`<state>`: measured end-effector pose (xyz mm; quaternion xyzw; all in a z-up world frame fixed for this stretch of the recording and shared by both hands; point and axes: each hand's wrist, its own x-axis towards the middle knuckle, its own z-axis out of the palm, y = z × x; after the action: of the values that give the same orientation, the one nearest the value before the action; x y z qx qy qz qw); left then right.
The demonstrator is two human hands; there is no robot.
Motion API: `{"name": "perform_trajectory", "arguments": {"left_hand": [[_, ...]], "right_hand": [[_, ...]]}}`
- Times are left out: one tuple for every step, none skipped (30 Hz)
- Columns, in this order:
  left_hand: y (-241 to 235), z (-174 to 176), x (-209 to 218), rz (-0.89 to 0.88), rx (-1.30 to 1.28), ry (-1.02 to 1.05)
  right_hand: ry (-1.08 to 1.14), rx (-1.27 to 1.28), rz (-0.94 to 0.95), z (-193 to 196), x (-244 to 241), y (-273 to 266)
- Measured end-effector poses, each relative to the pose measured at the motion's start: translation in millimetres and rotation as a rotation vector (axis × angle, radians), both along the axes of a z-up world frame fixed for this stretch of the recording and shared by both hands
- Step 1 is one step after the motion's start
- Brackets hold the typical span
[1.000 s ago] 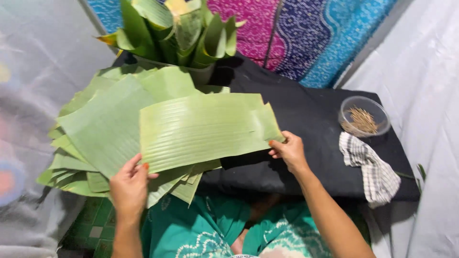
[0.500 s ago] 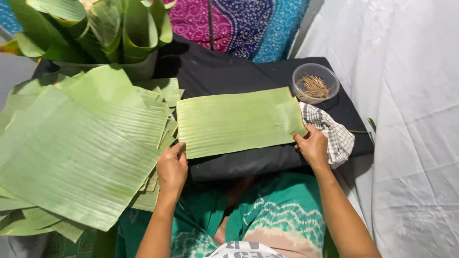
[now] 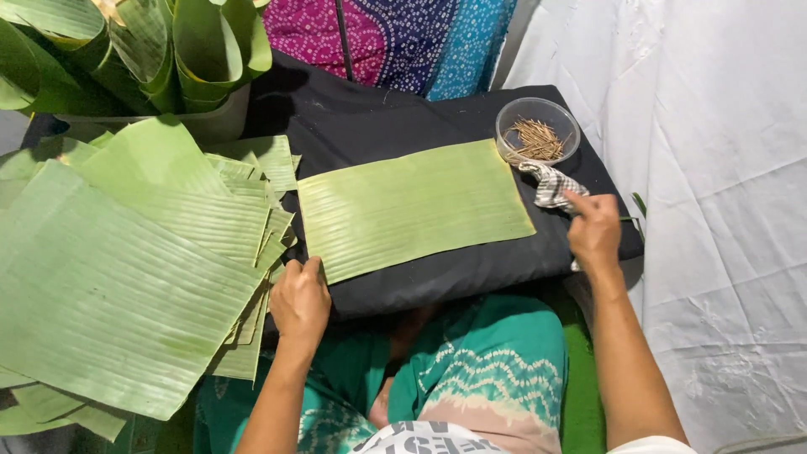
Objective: Cleaning banana leaves with a cloth and folding them into cone shapes, secured with small wooden pins.
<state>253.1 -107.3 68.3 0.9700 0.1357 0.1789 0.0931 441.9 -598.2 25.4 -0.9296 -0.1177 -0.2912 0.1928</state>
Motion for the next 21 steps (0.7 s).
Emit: {"name": "perform_trajectory", "arguments": {"left_hand": [[-3, -2, 1, 0.004, 0.0, -0.003], [-5, -4, 3, -0.018, 0.087, -0.073], [-7, -6, 4, -0.038, 0.174, -0.144], [-11, -1, 10, -0.032, 0.175, -0.146], [-15, 2, 13, -0.086, 0.186, -0.185], [-19, 5, 15, -0.14, 0.197, -0.224], [-18, -7, 25, -0.135, 0.197, -0.221], [-17, -18, 34, -0.18, 0.19, -0.223], [-16, -29, 45, -0.226, 0.183, -0.229], [-17, -33, 46, -0.223, 0.184, -0.23], [-18, -36, 48, -0.231, 0.13, -0.104], [-18, -39, 51, -0.239, 0.075, 0.022], [-15, -51, 51, -0.236, 0.077, 0.023], [-12, -63, 52, -0.248, 0.046, 0.012], [-10, -76, 53, -0.265, 0.014, 0.002], [-9, -79, 52, -0.268, 0.016, 0.005], [-9, -82, 52, -0.255, 0.034, -0.041], [-10, -85, 53, -0.243, 0.052, -0.086], [-10, -79, 54, -0.25, 0.052, -0.087], [-11, -74, 54, -0.234, 0.04, -0.024], [-12, -70, 52, -0.213, 0.025, 0.04]], "right_hand": [[-0.003, 0.0, 0.004, 17, -1, 1], [-0.068, 0.08, 0.018, 33, -2, 2], [-0.133, 0.162, 0.034, 50, -2, 3], [-0.135, 0.162, 0.04, 82, -13, 31], [-0.112, 0.201, 0.171, 112, -27, 58], [-0.089, 0.241, 0.302, 142, -41, 86], [-0.086, 0.241, 0.307, 142, -43, 119], [-0.072, 0.223, 0.416, 143, -45, 152], [-0.062, 0.203, 0.523, 145, -46, 185], [-0.063, 0.202, 0.526, 127, -47, 215], [0.036, 0.109, 0.633, 110, -47, 247], [0.135, 0.012, 0.739, 93, -46, 279], [0.135, 0.014, 0.742, 82, -48, 302], [0.267, -0.083, 0.738, 71, -49, 326], [0.399, -0.179, 0.725, 59, -50, 349], [0.401, -0.176, 0.723, 51, -47, 356], [0.429, -0.18, 0.713, 44, -43, 361], [0.458, -0.184, 0.703, 37, -40, 366], [0.458, -0.182, 0.696, 27, -27, 360], [0.462, -0.187, 0.599, 18, -15, 355], [0.466, -0.195, 0.505, 8, -5, 349]]}}
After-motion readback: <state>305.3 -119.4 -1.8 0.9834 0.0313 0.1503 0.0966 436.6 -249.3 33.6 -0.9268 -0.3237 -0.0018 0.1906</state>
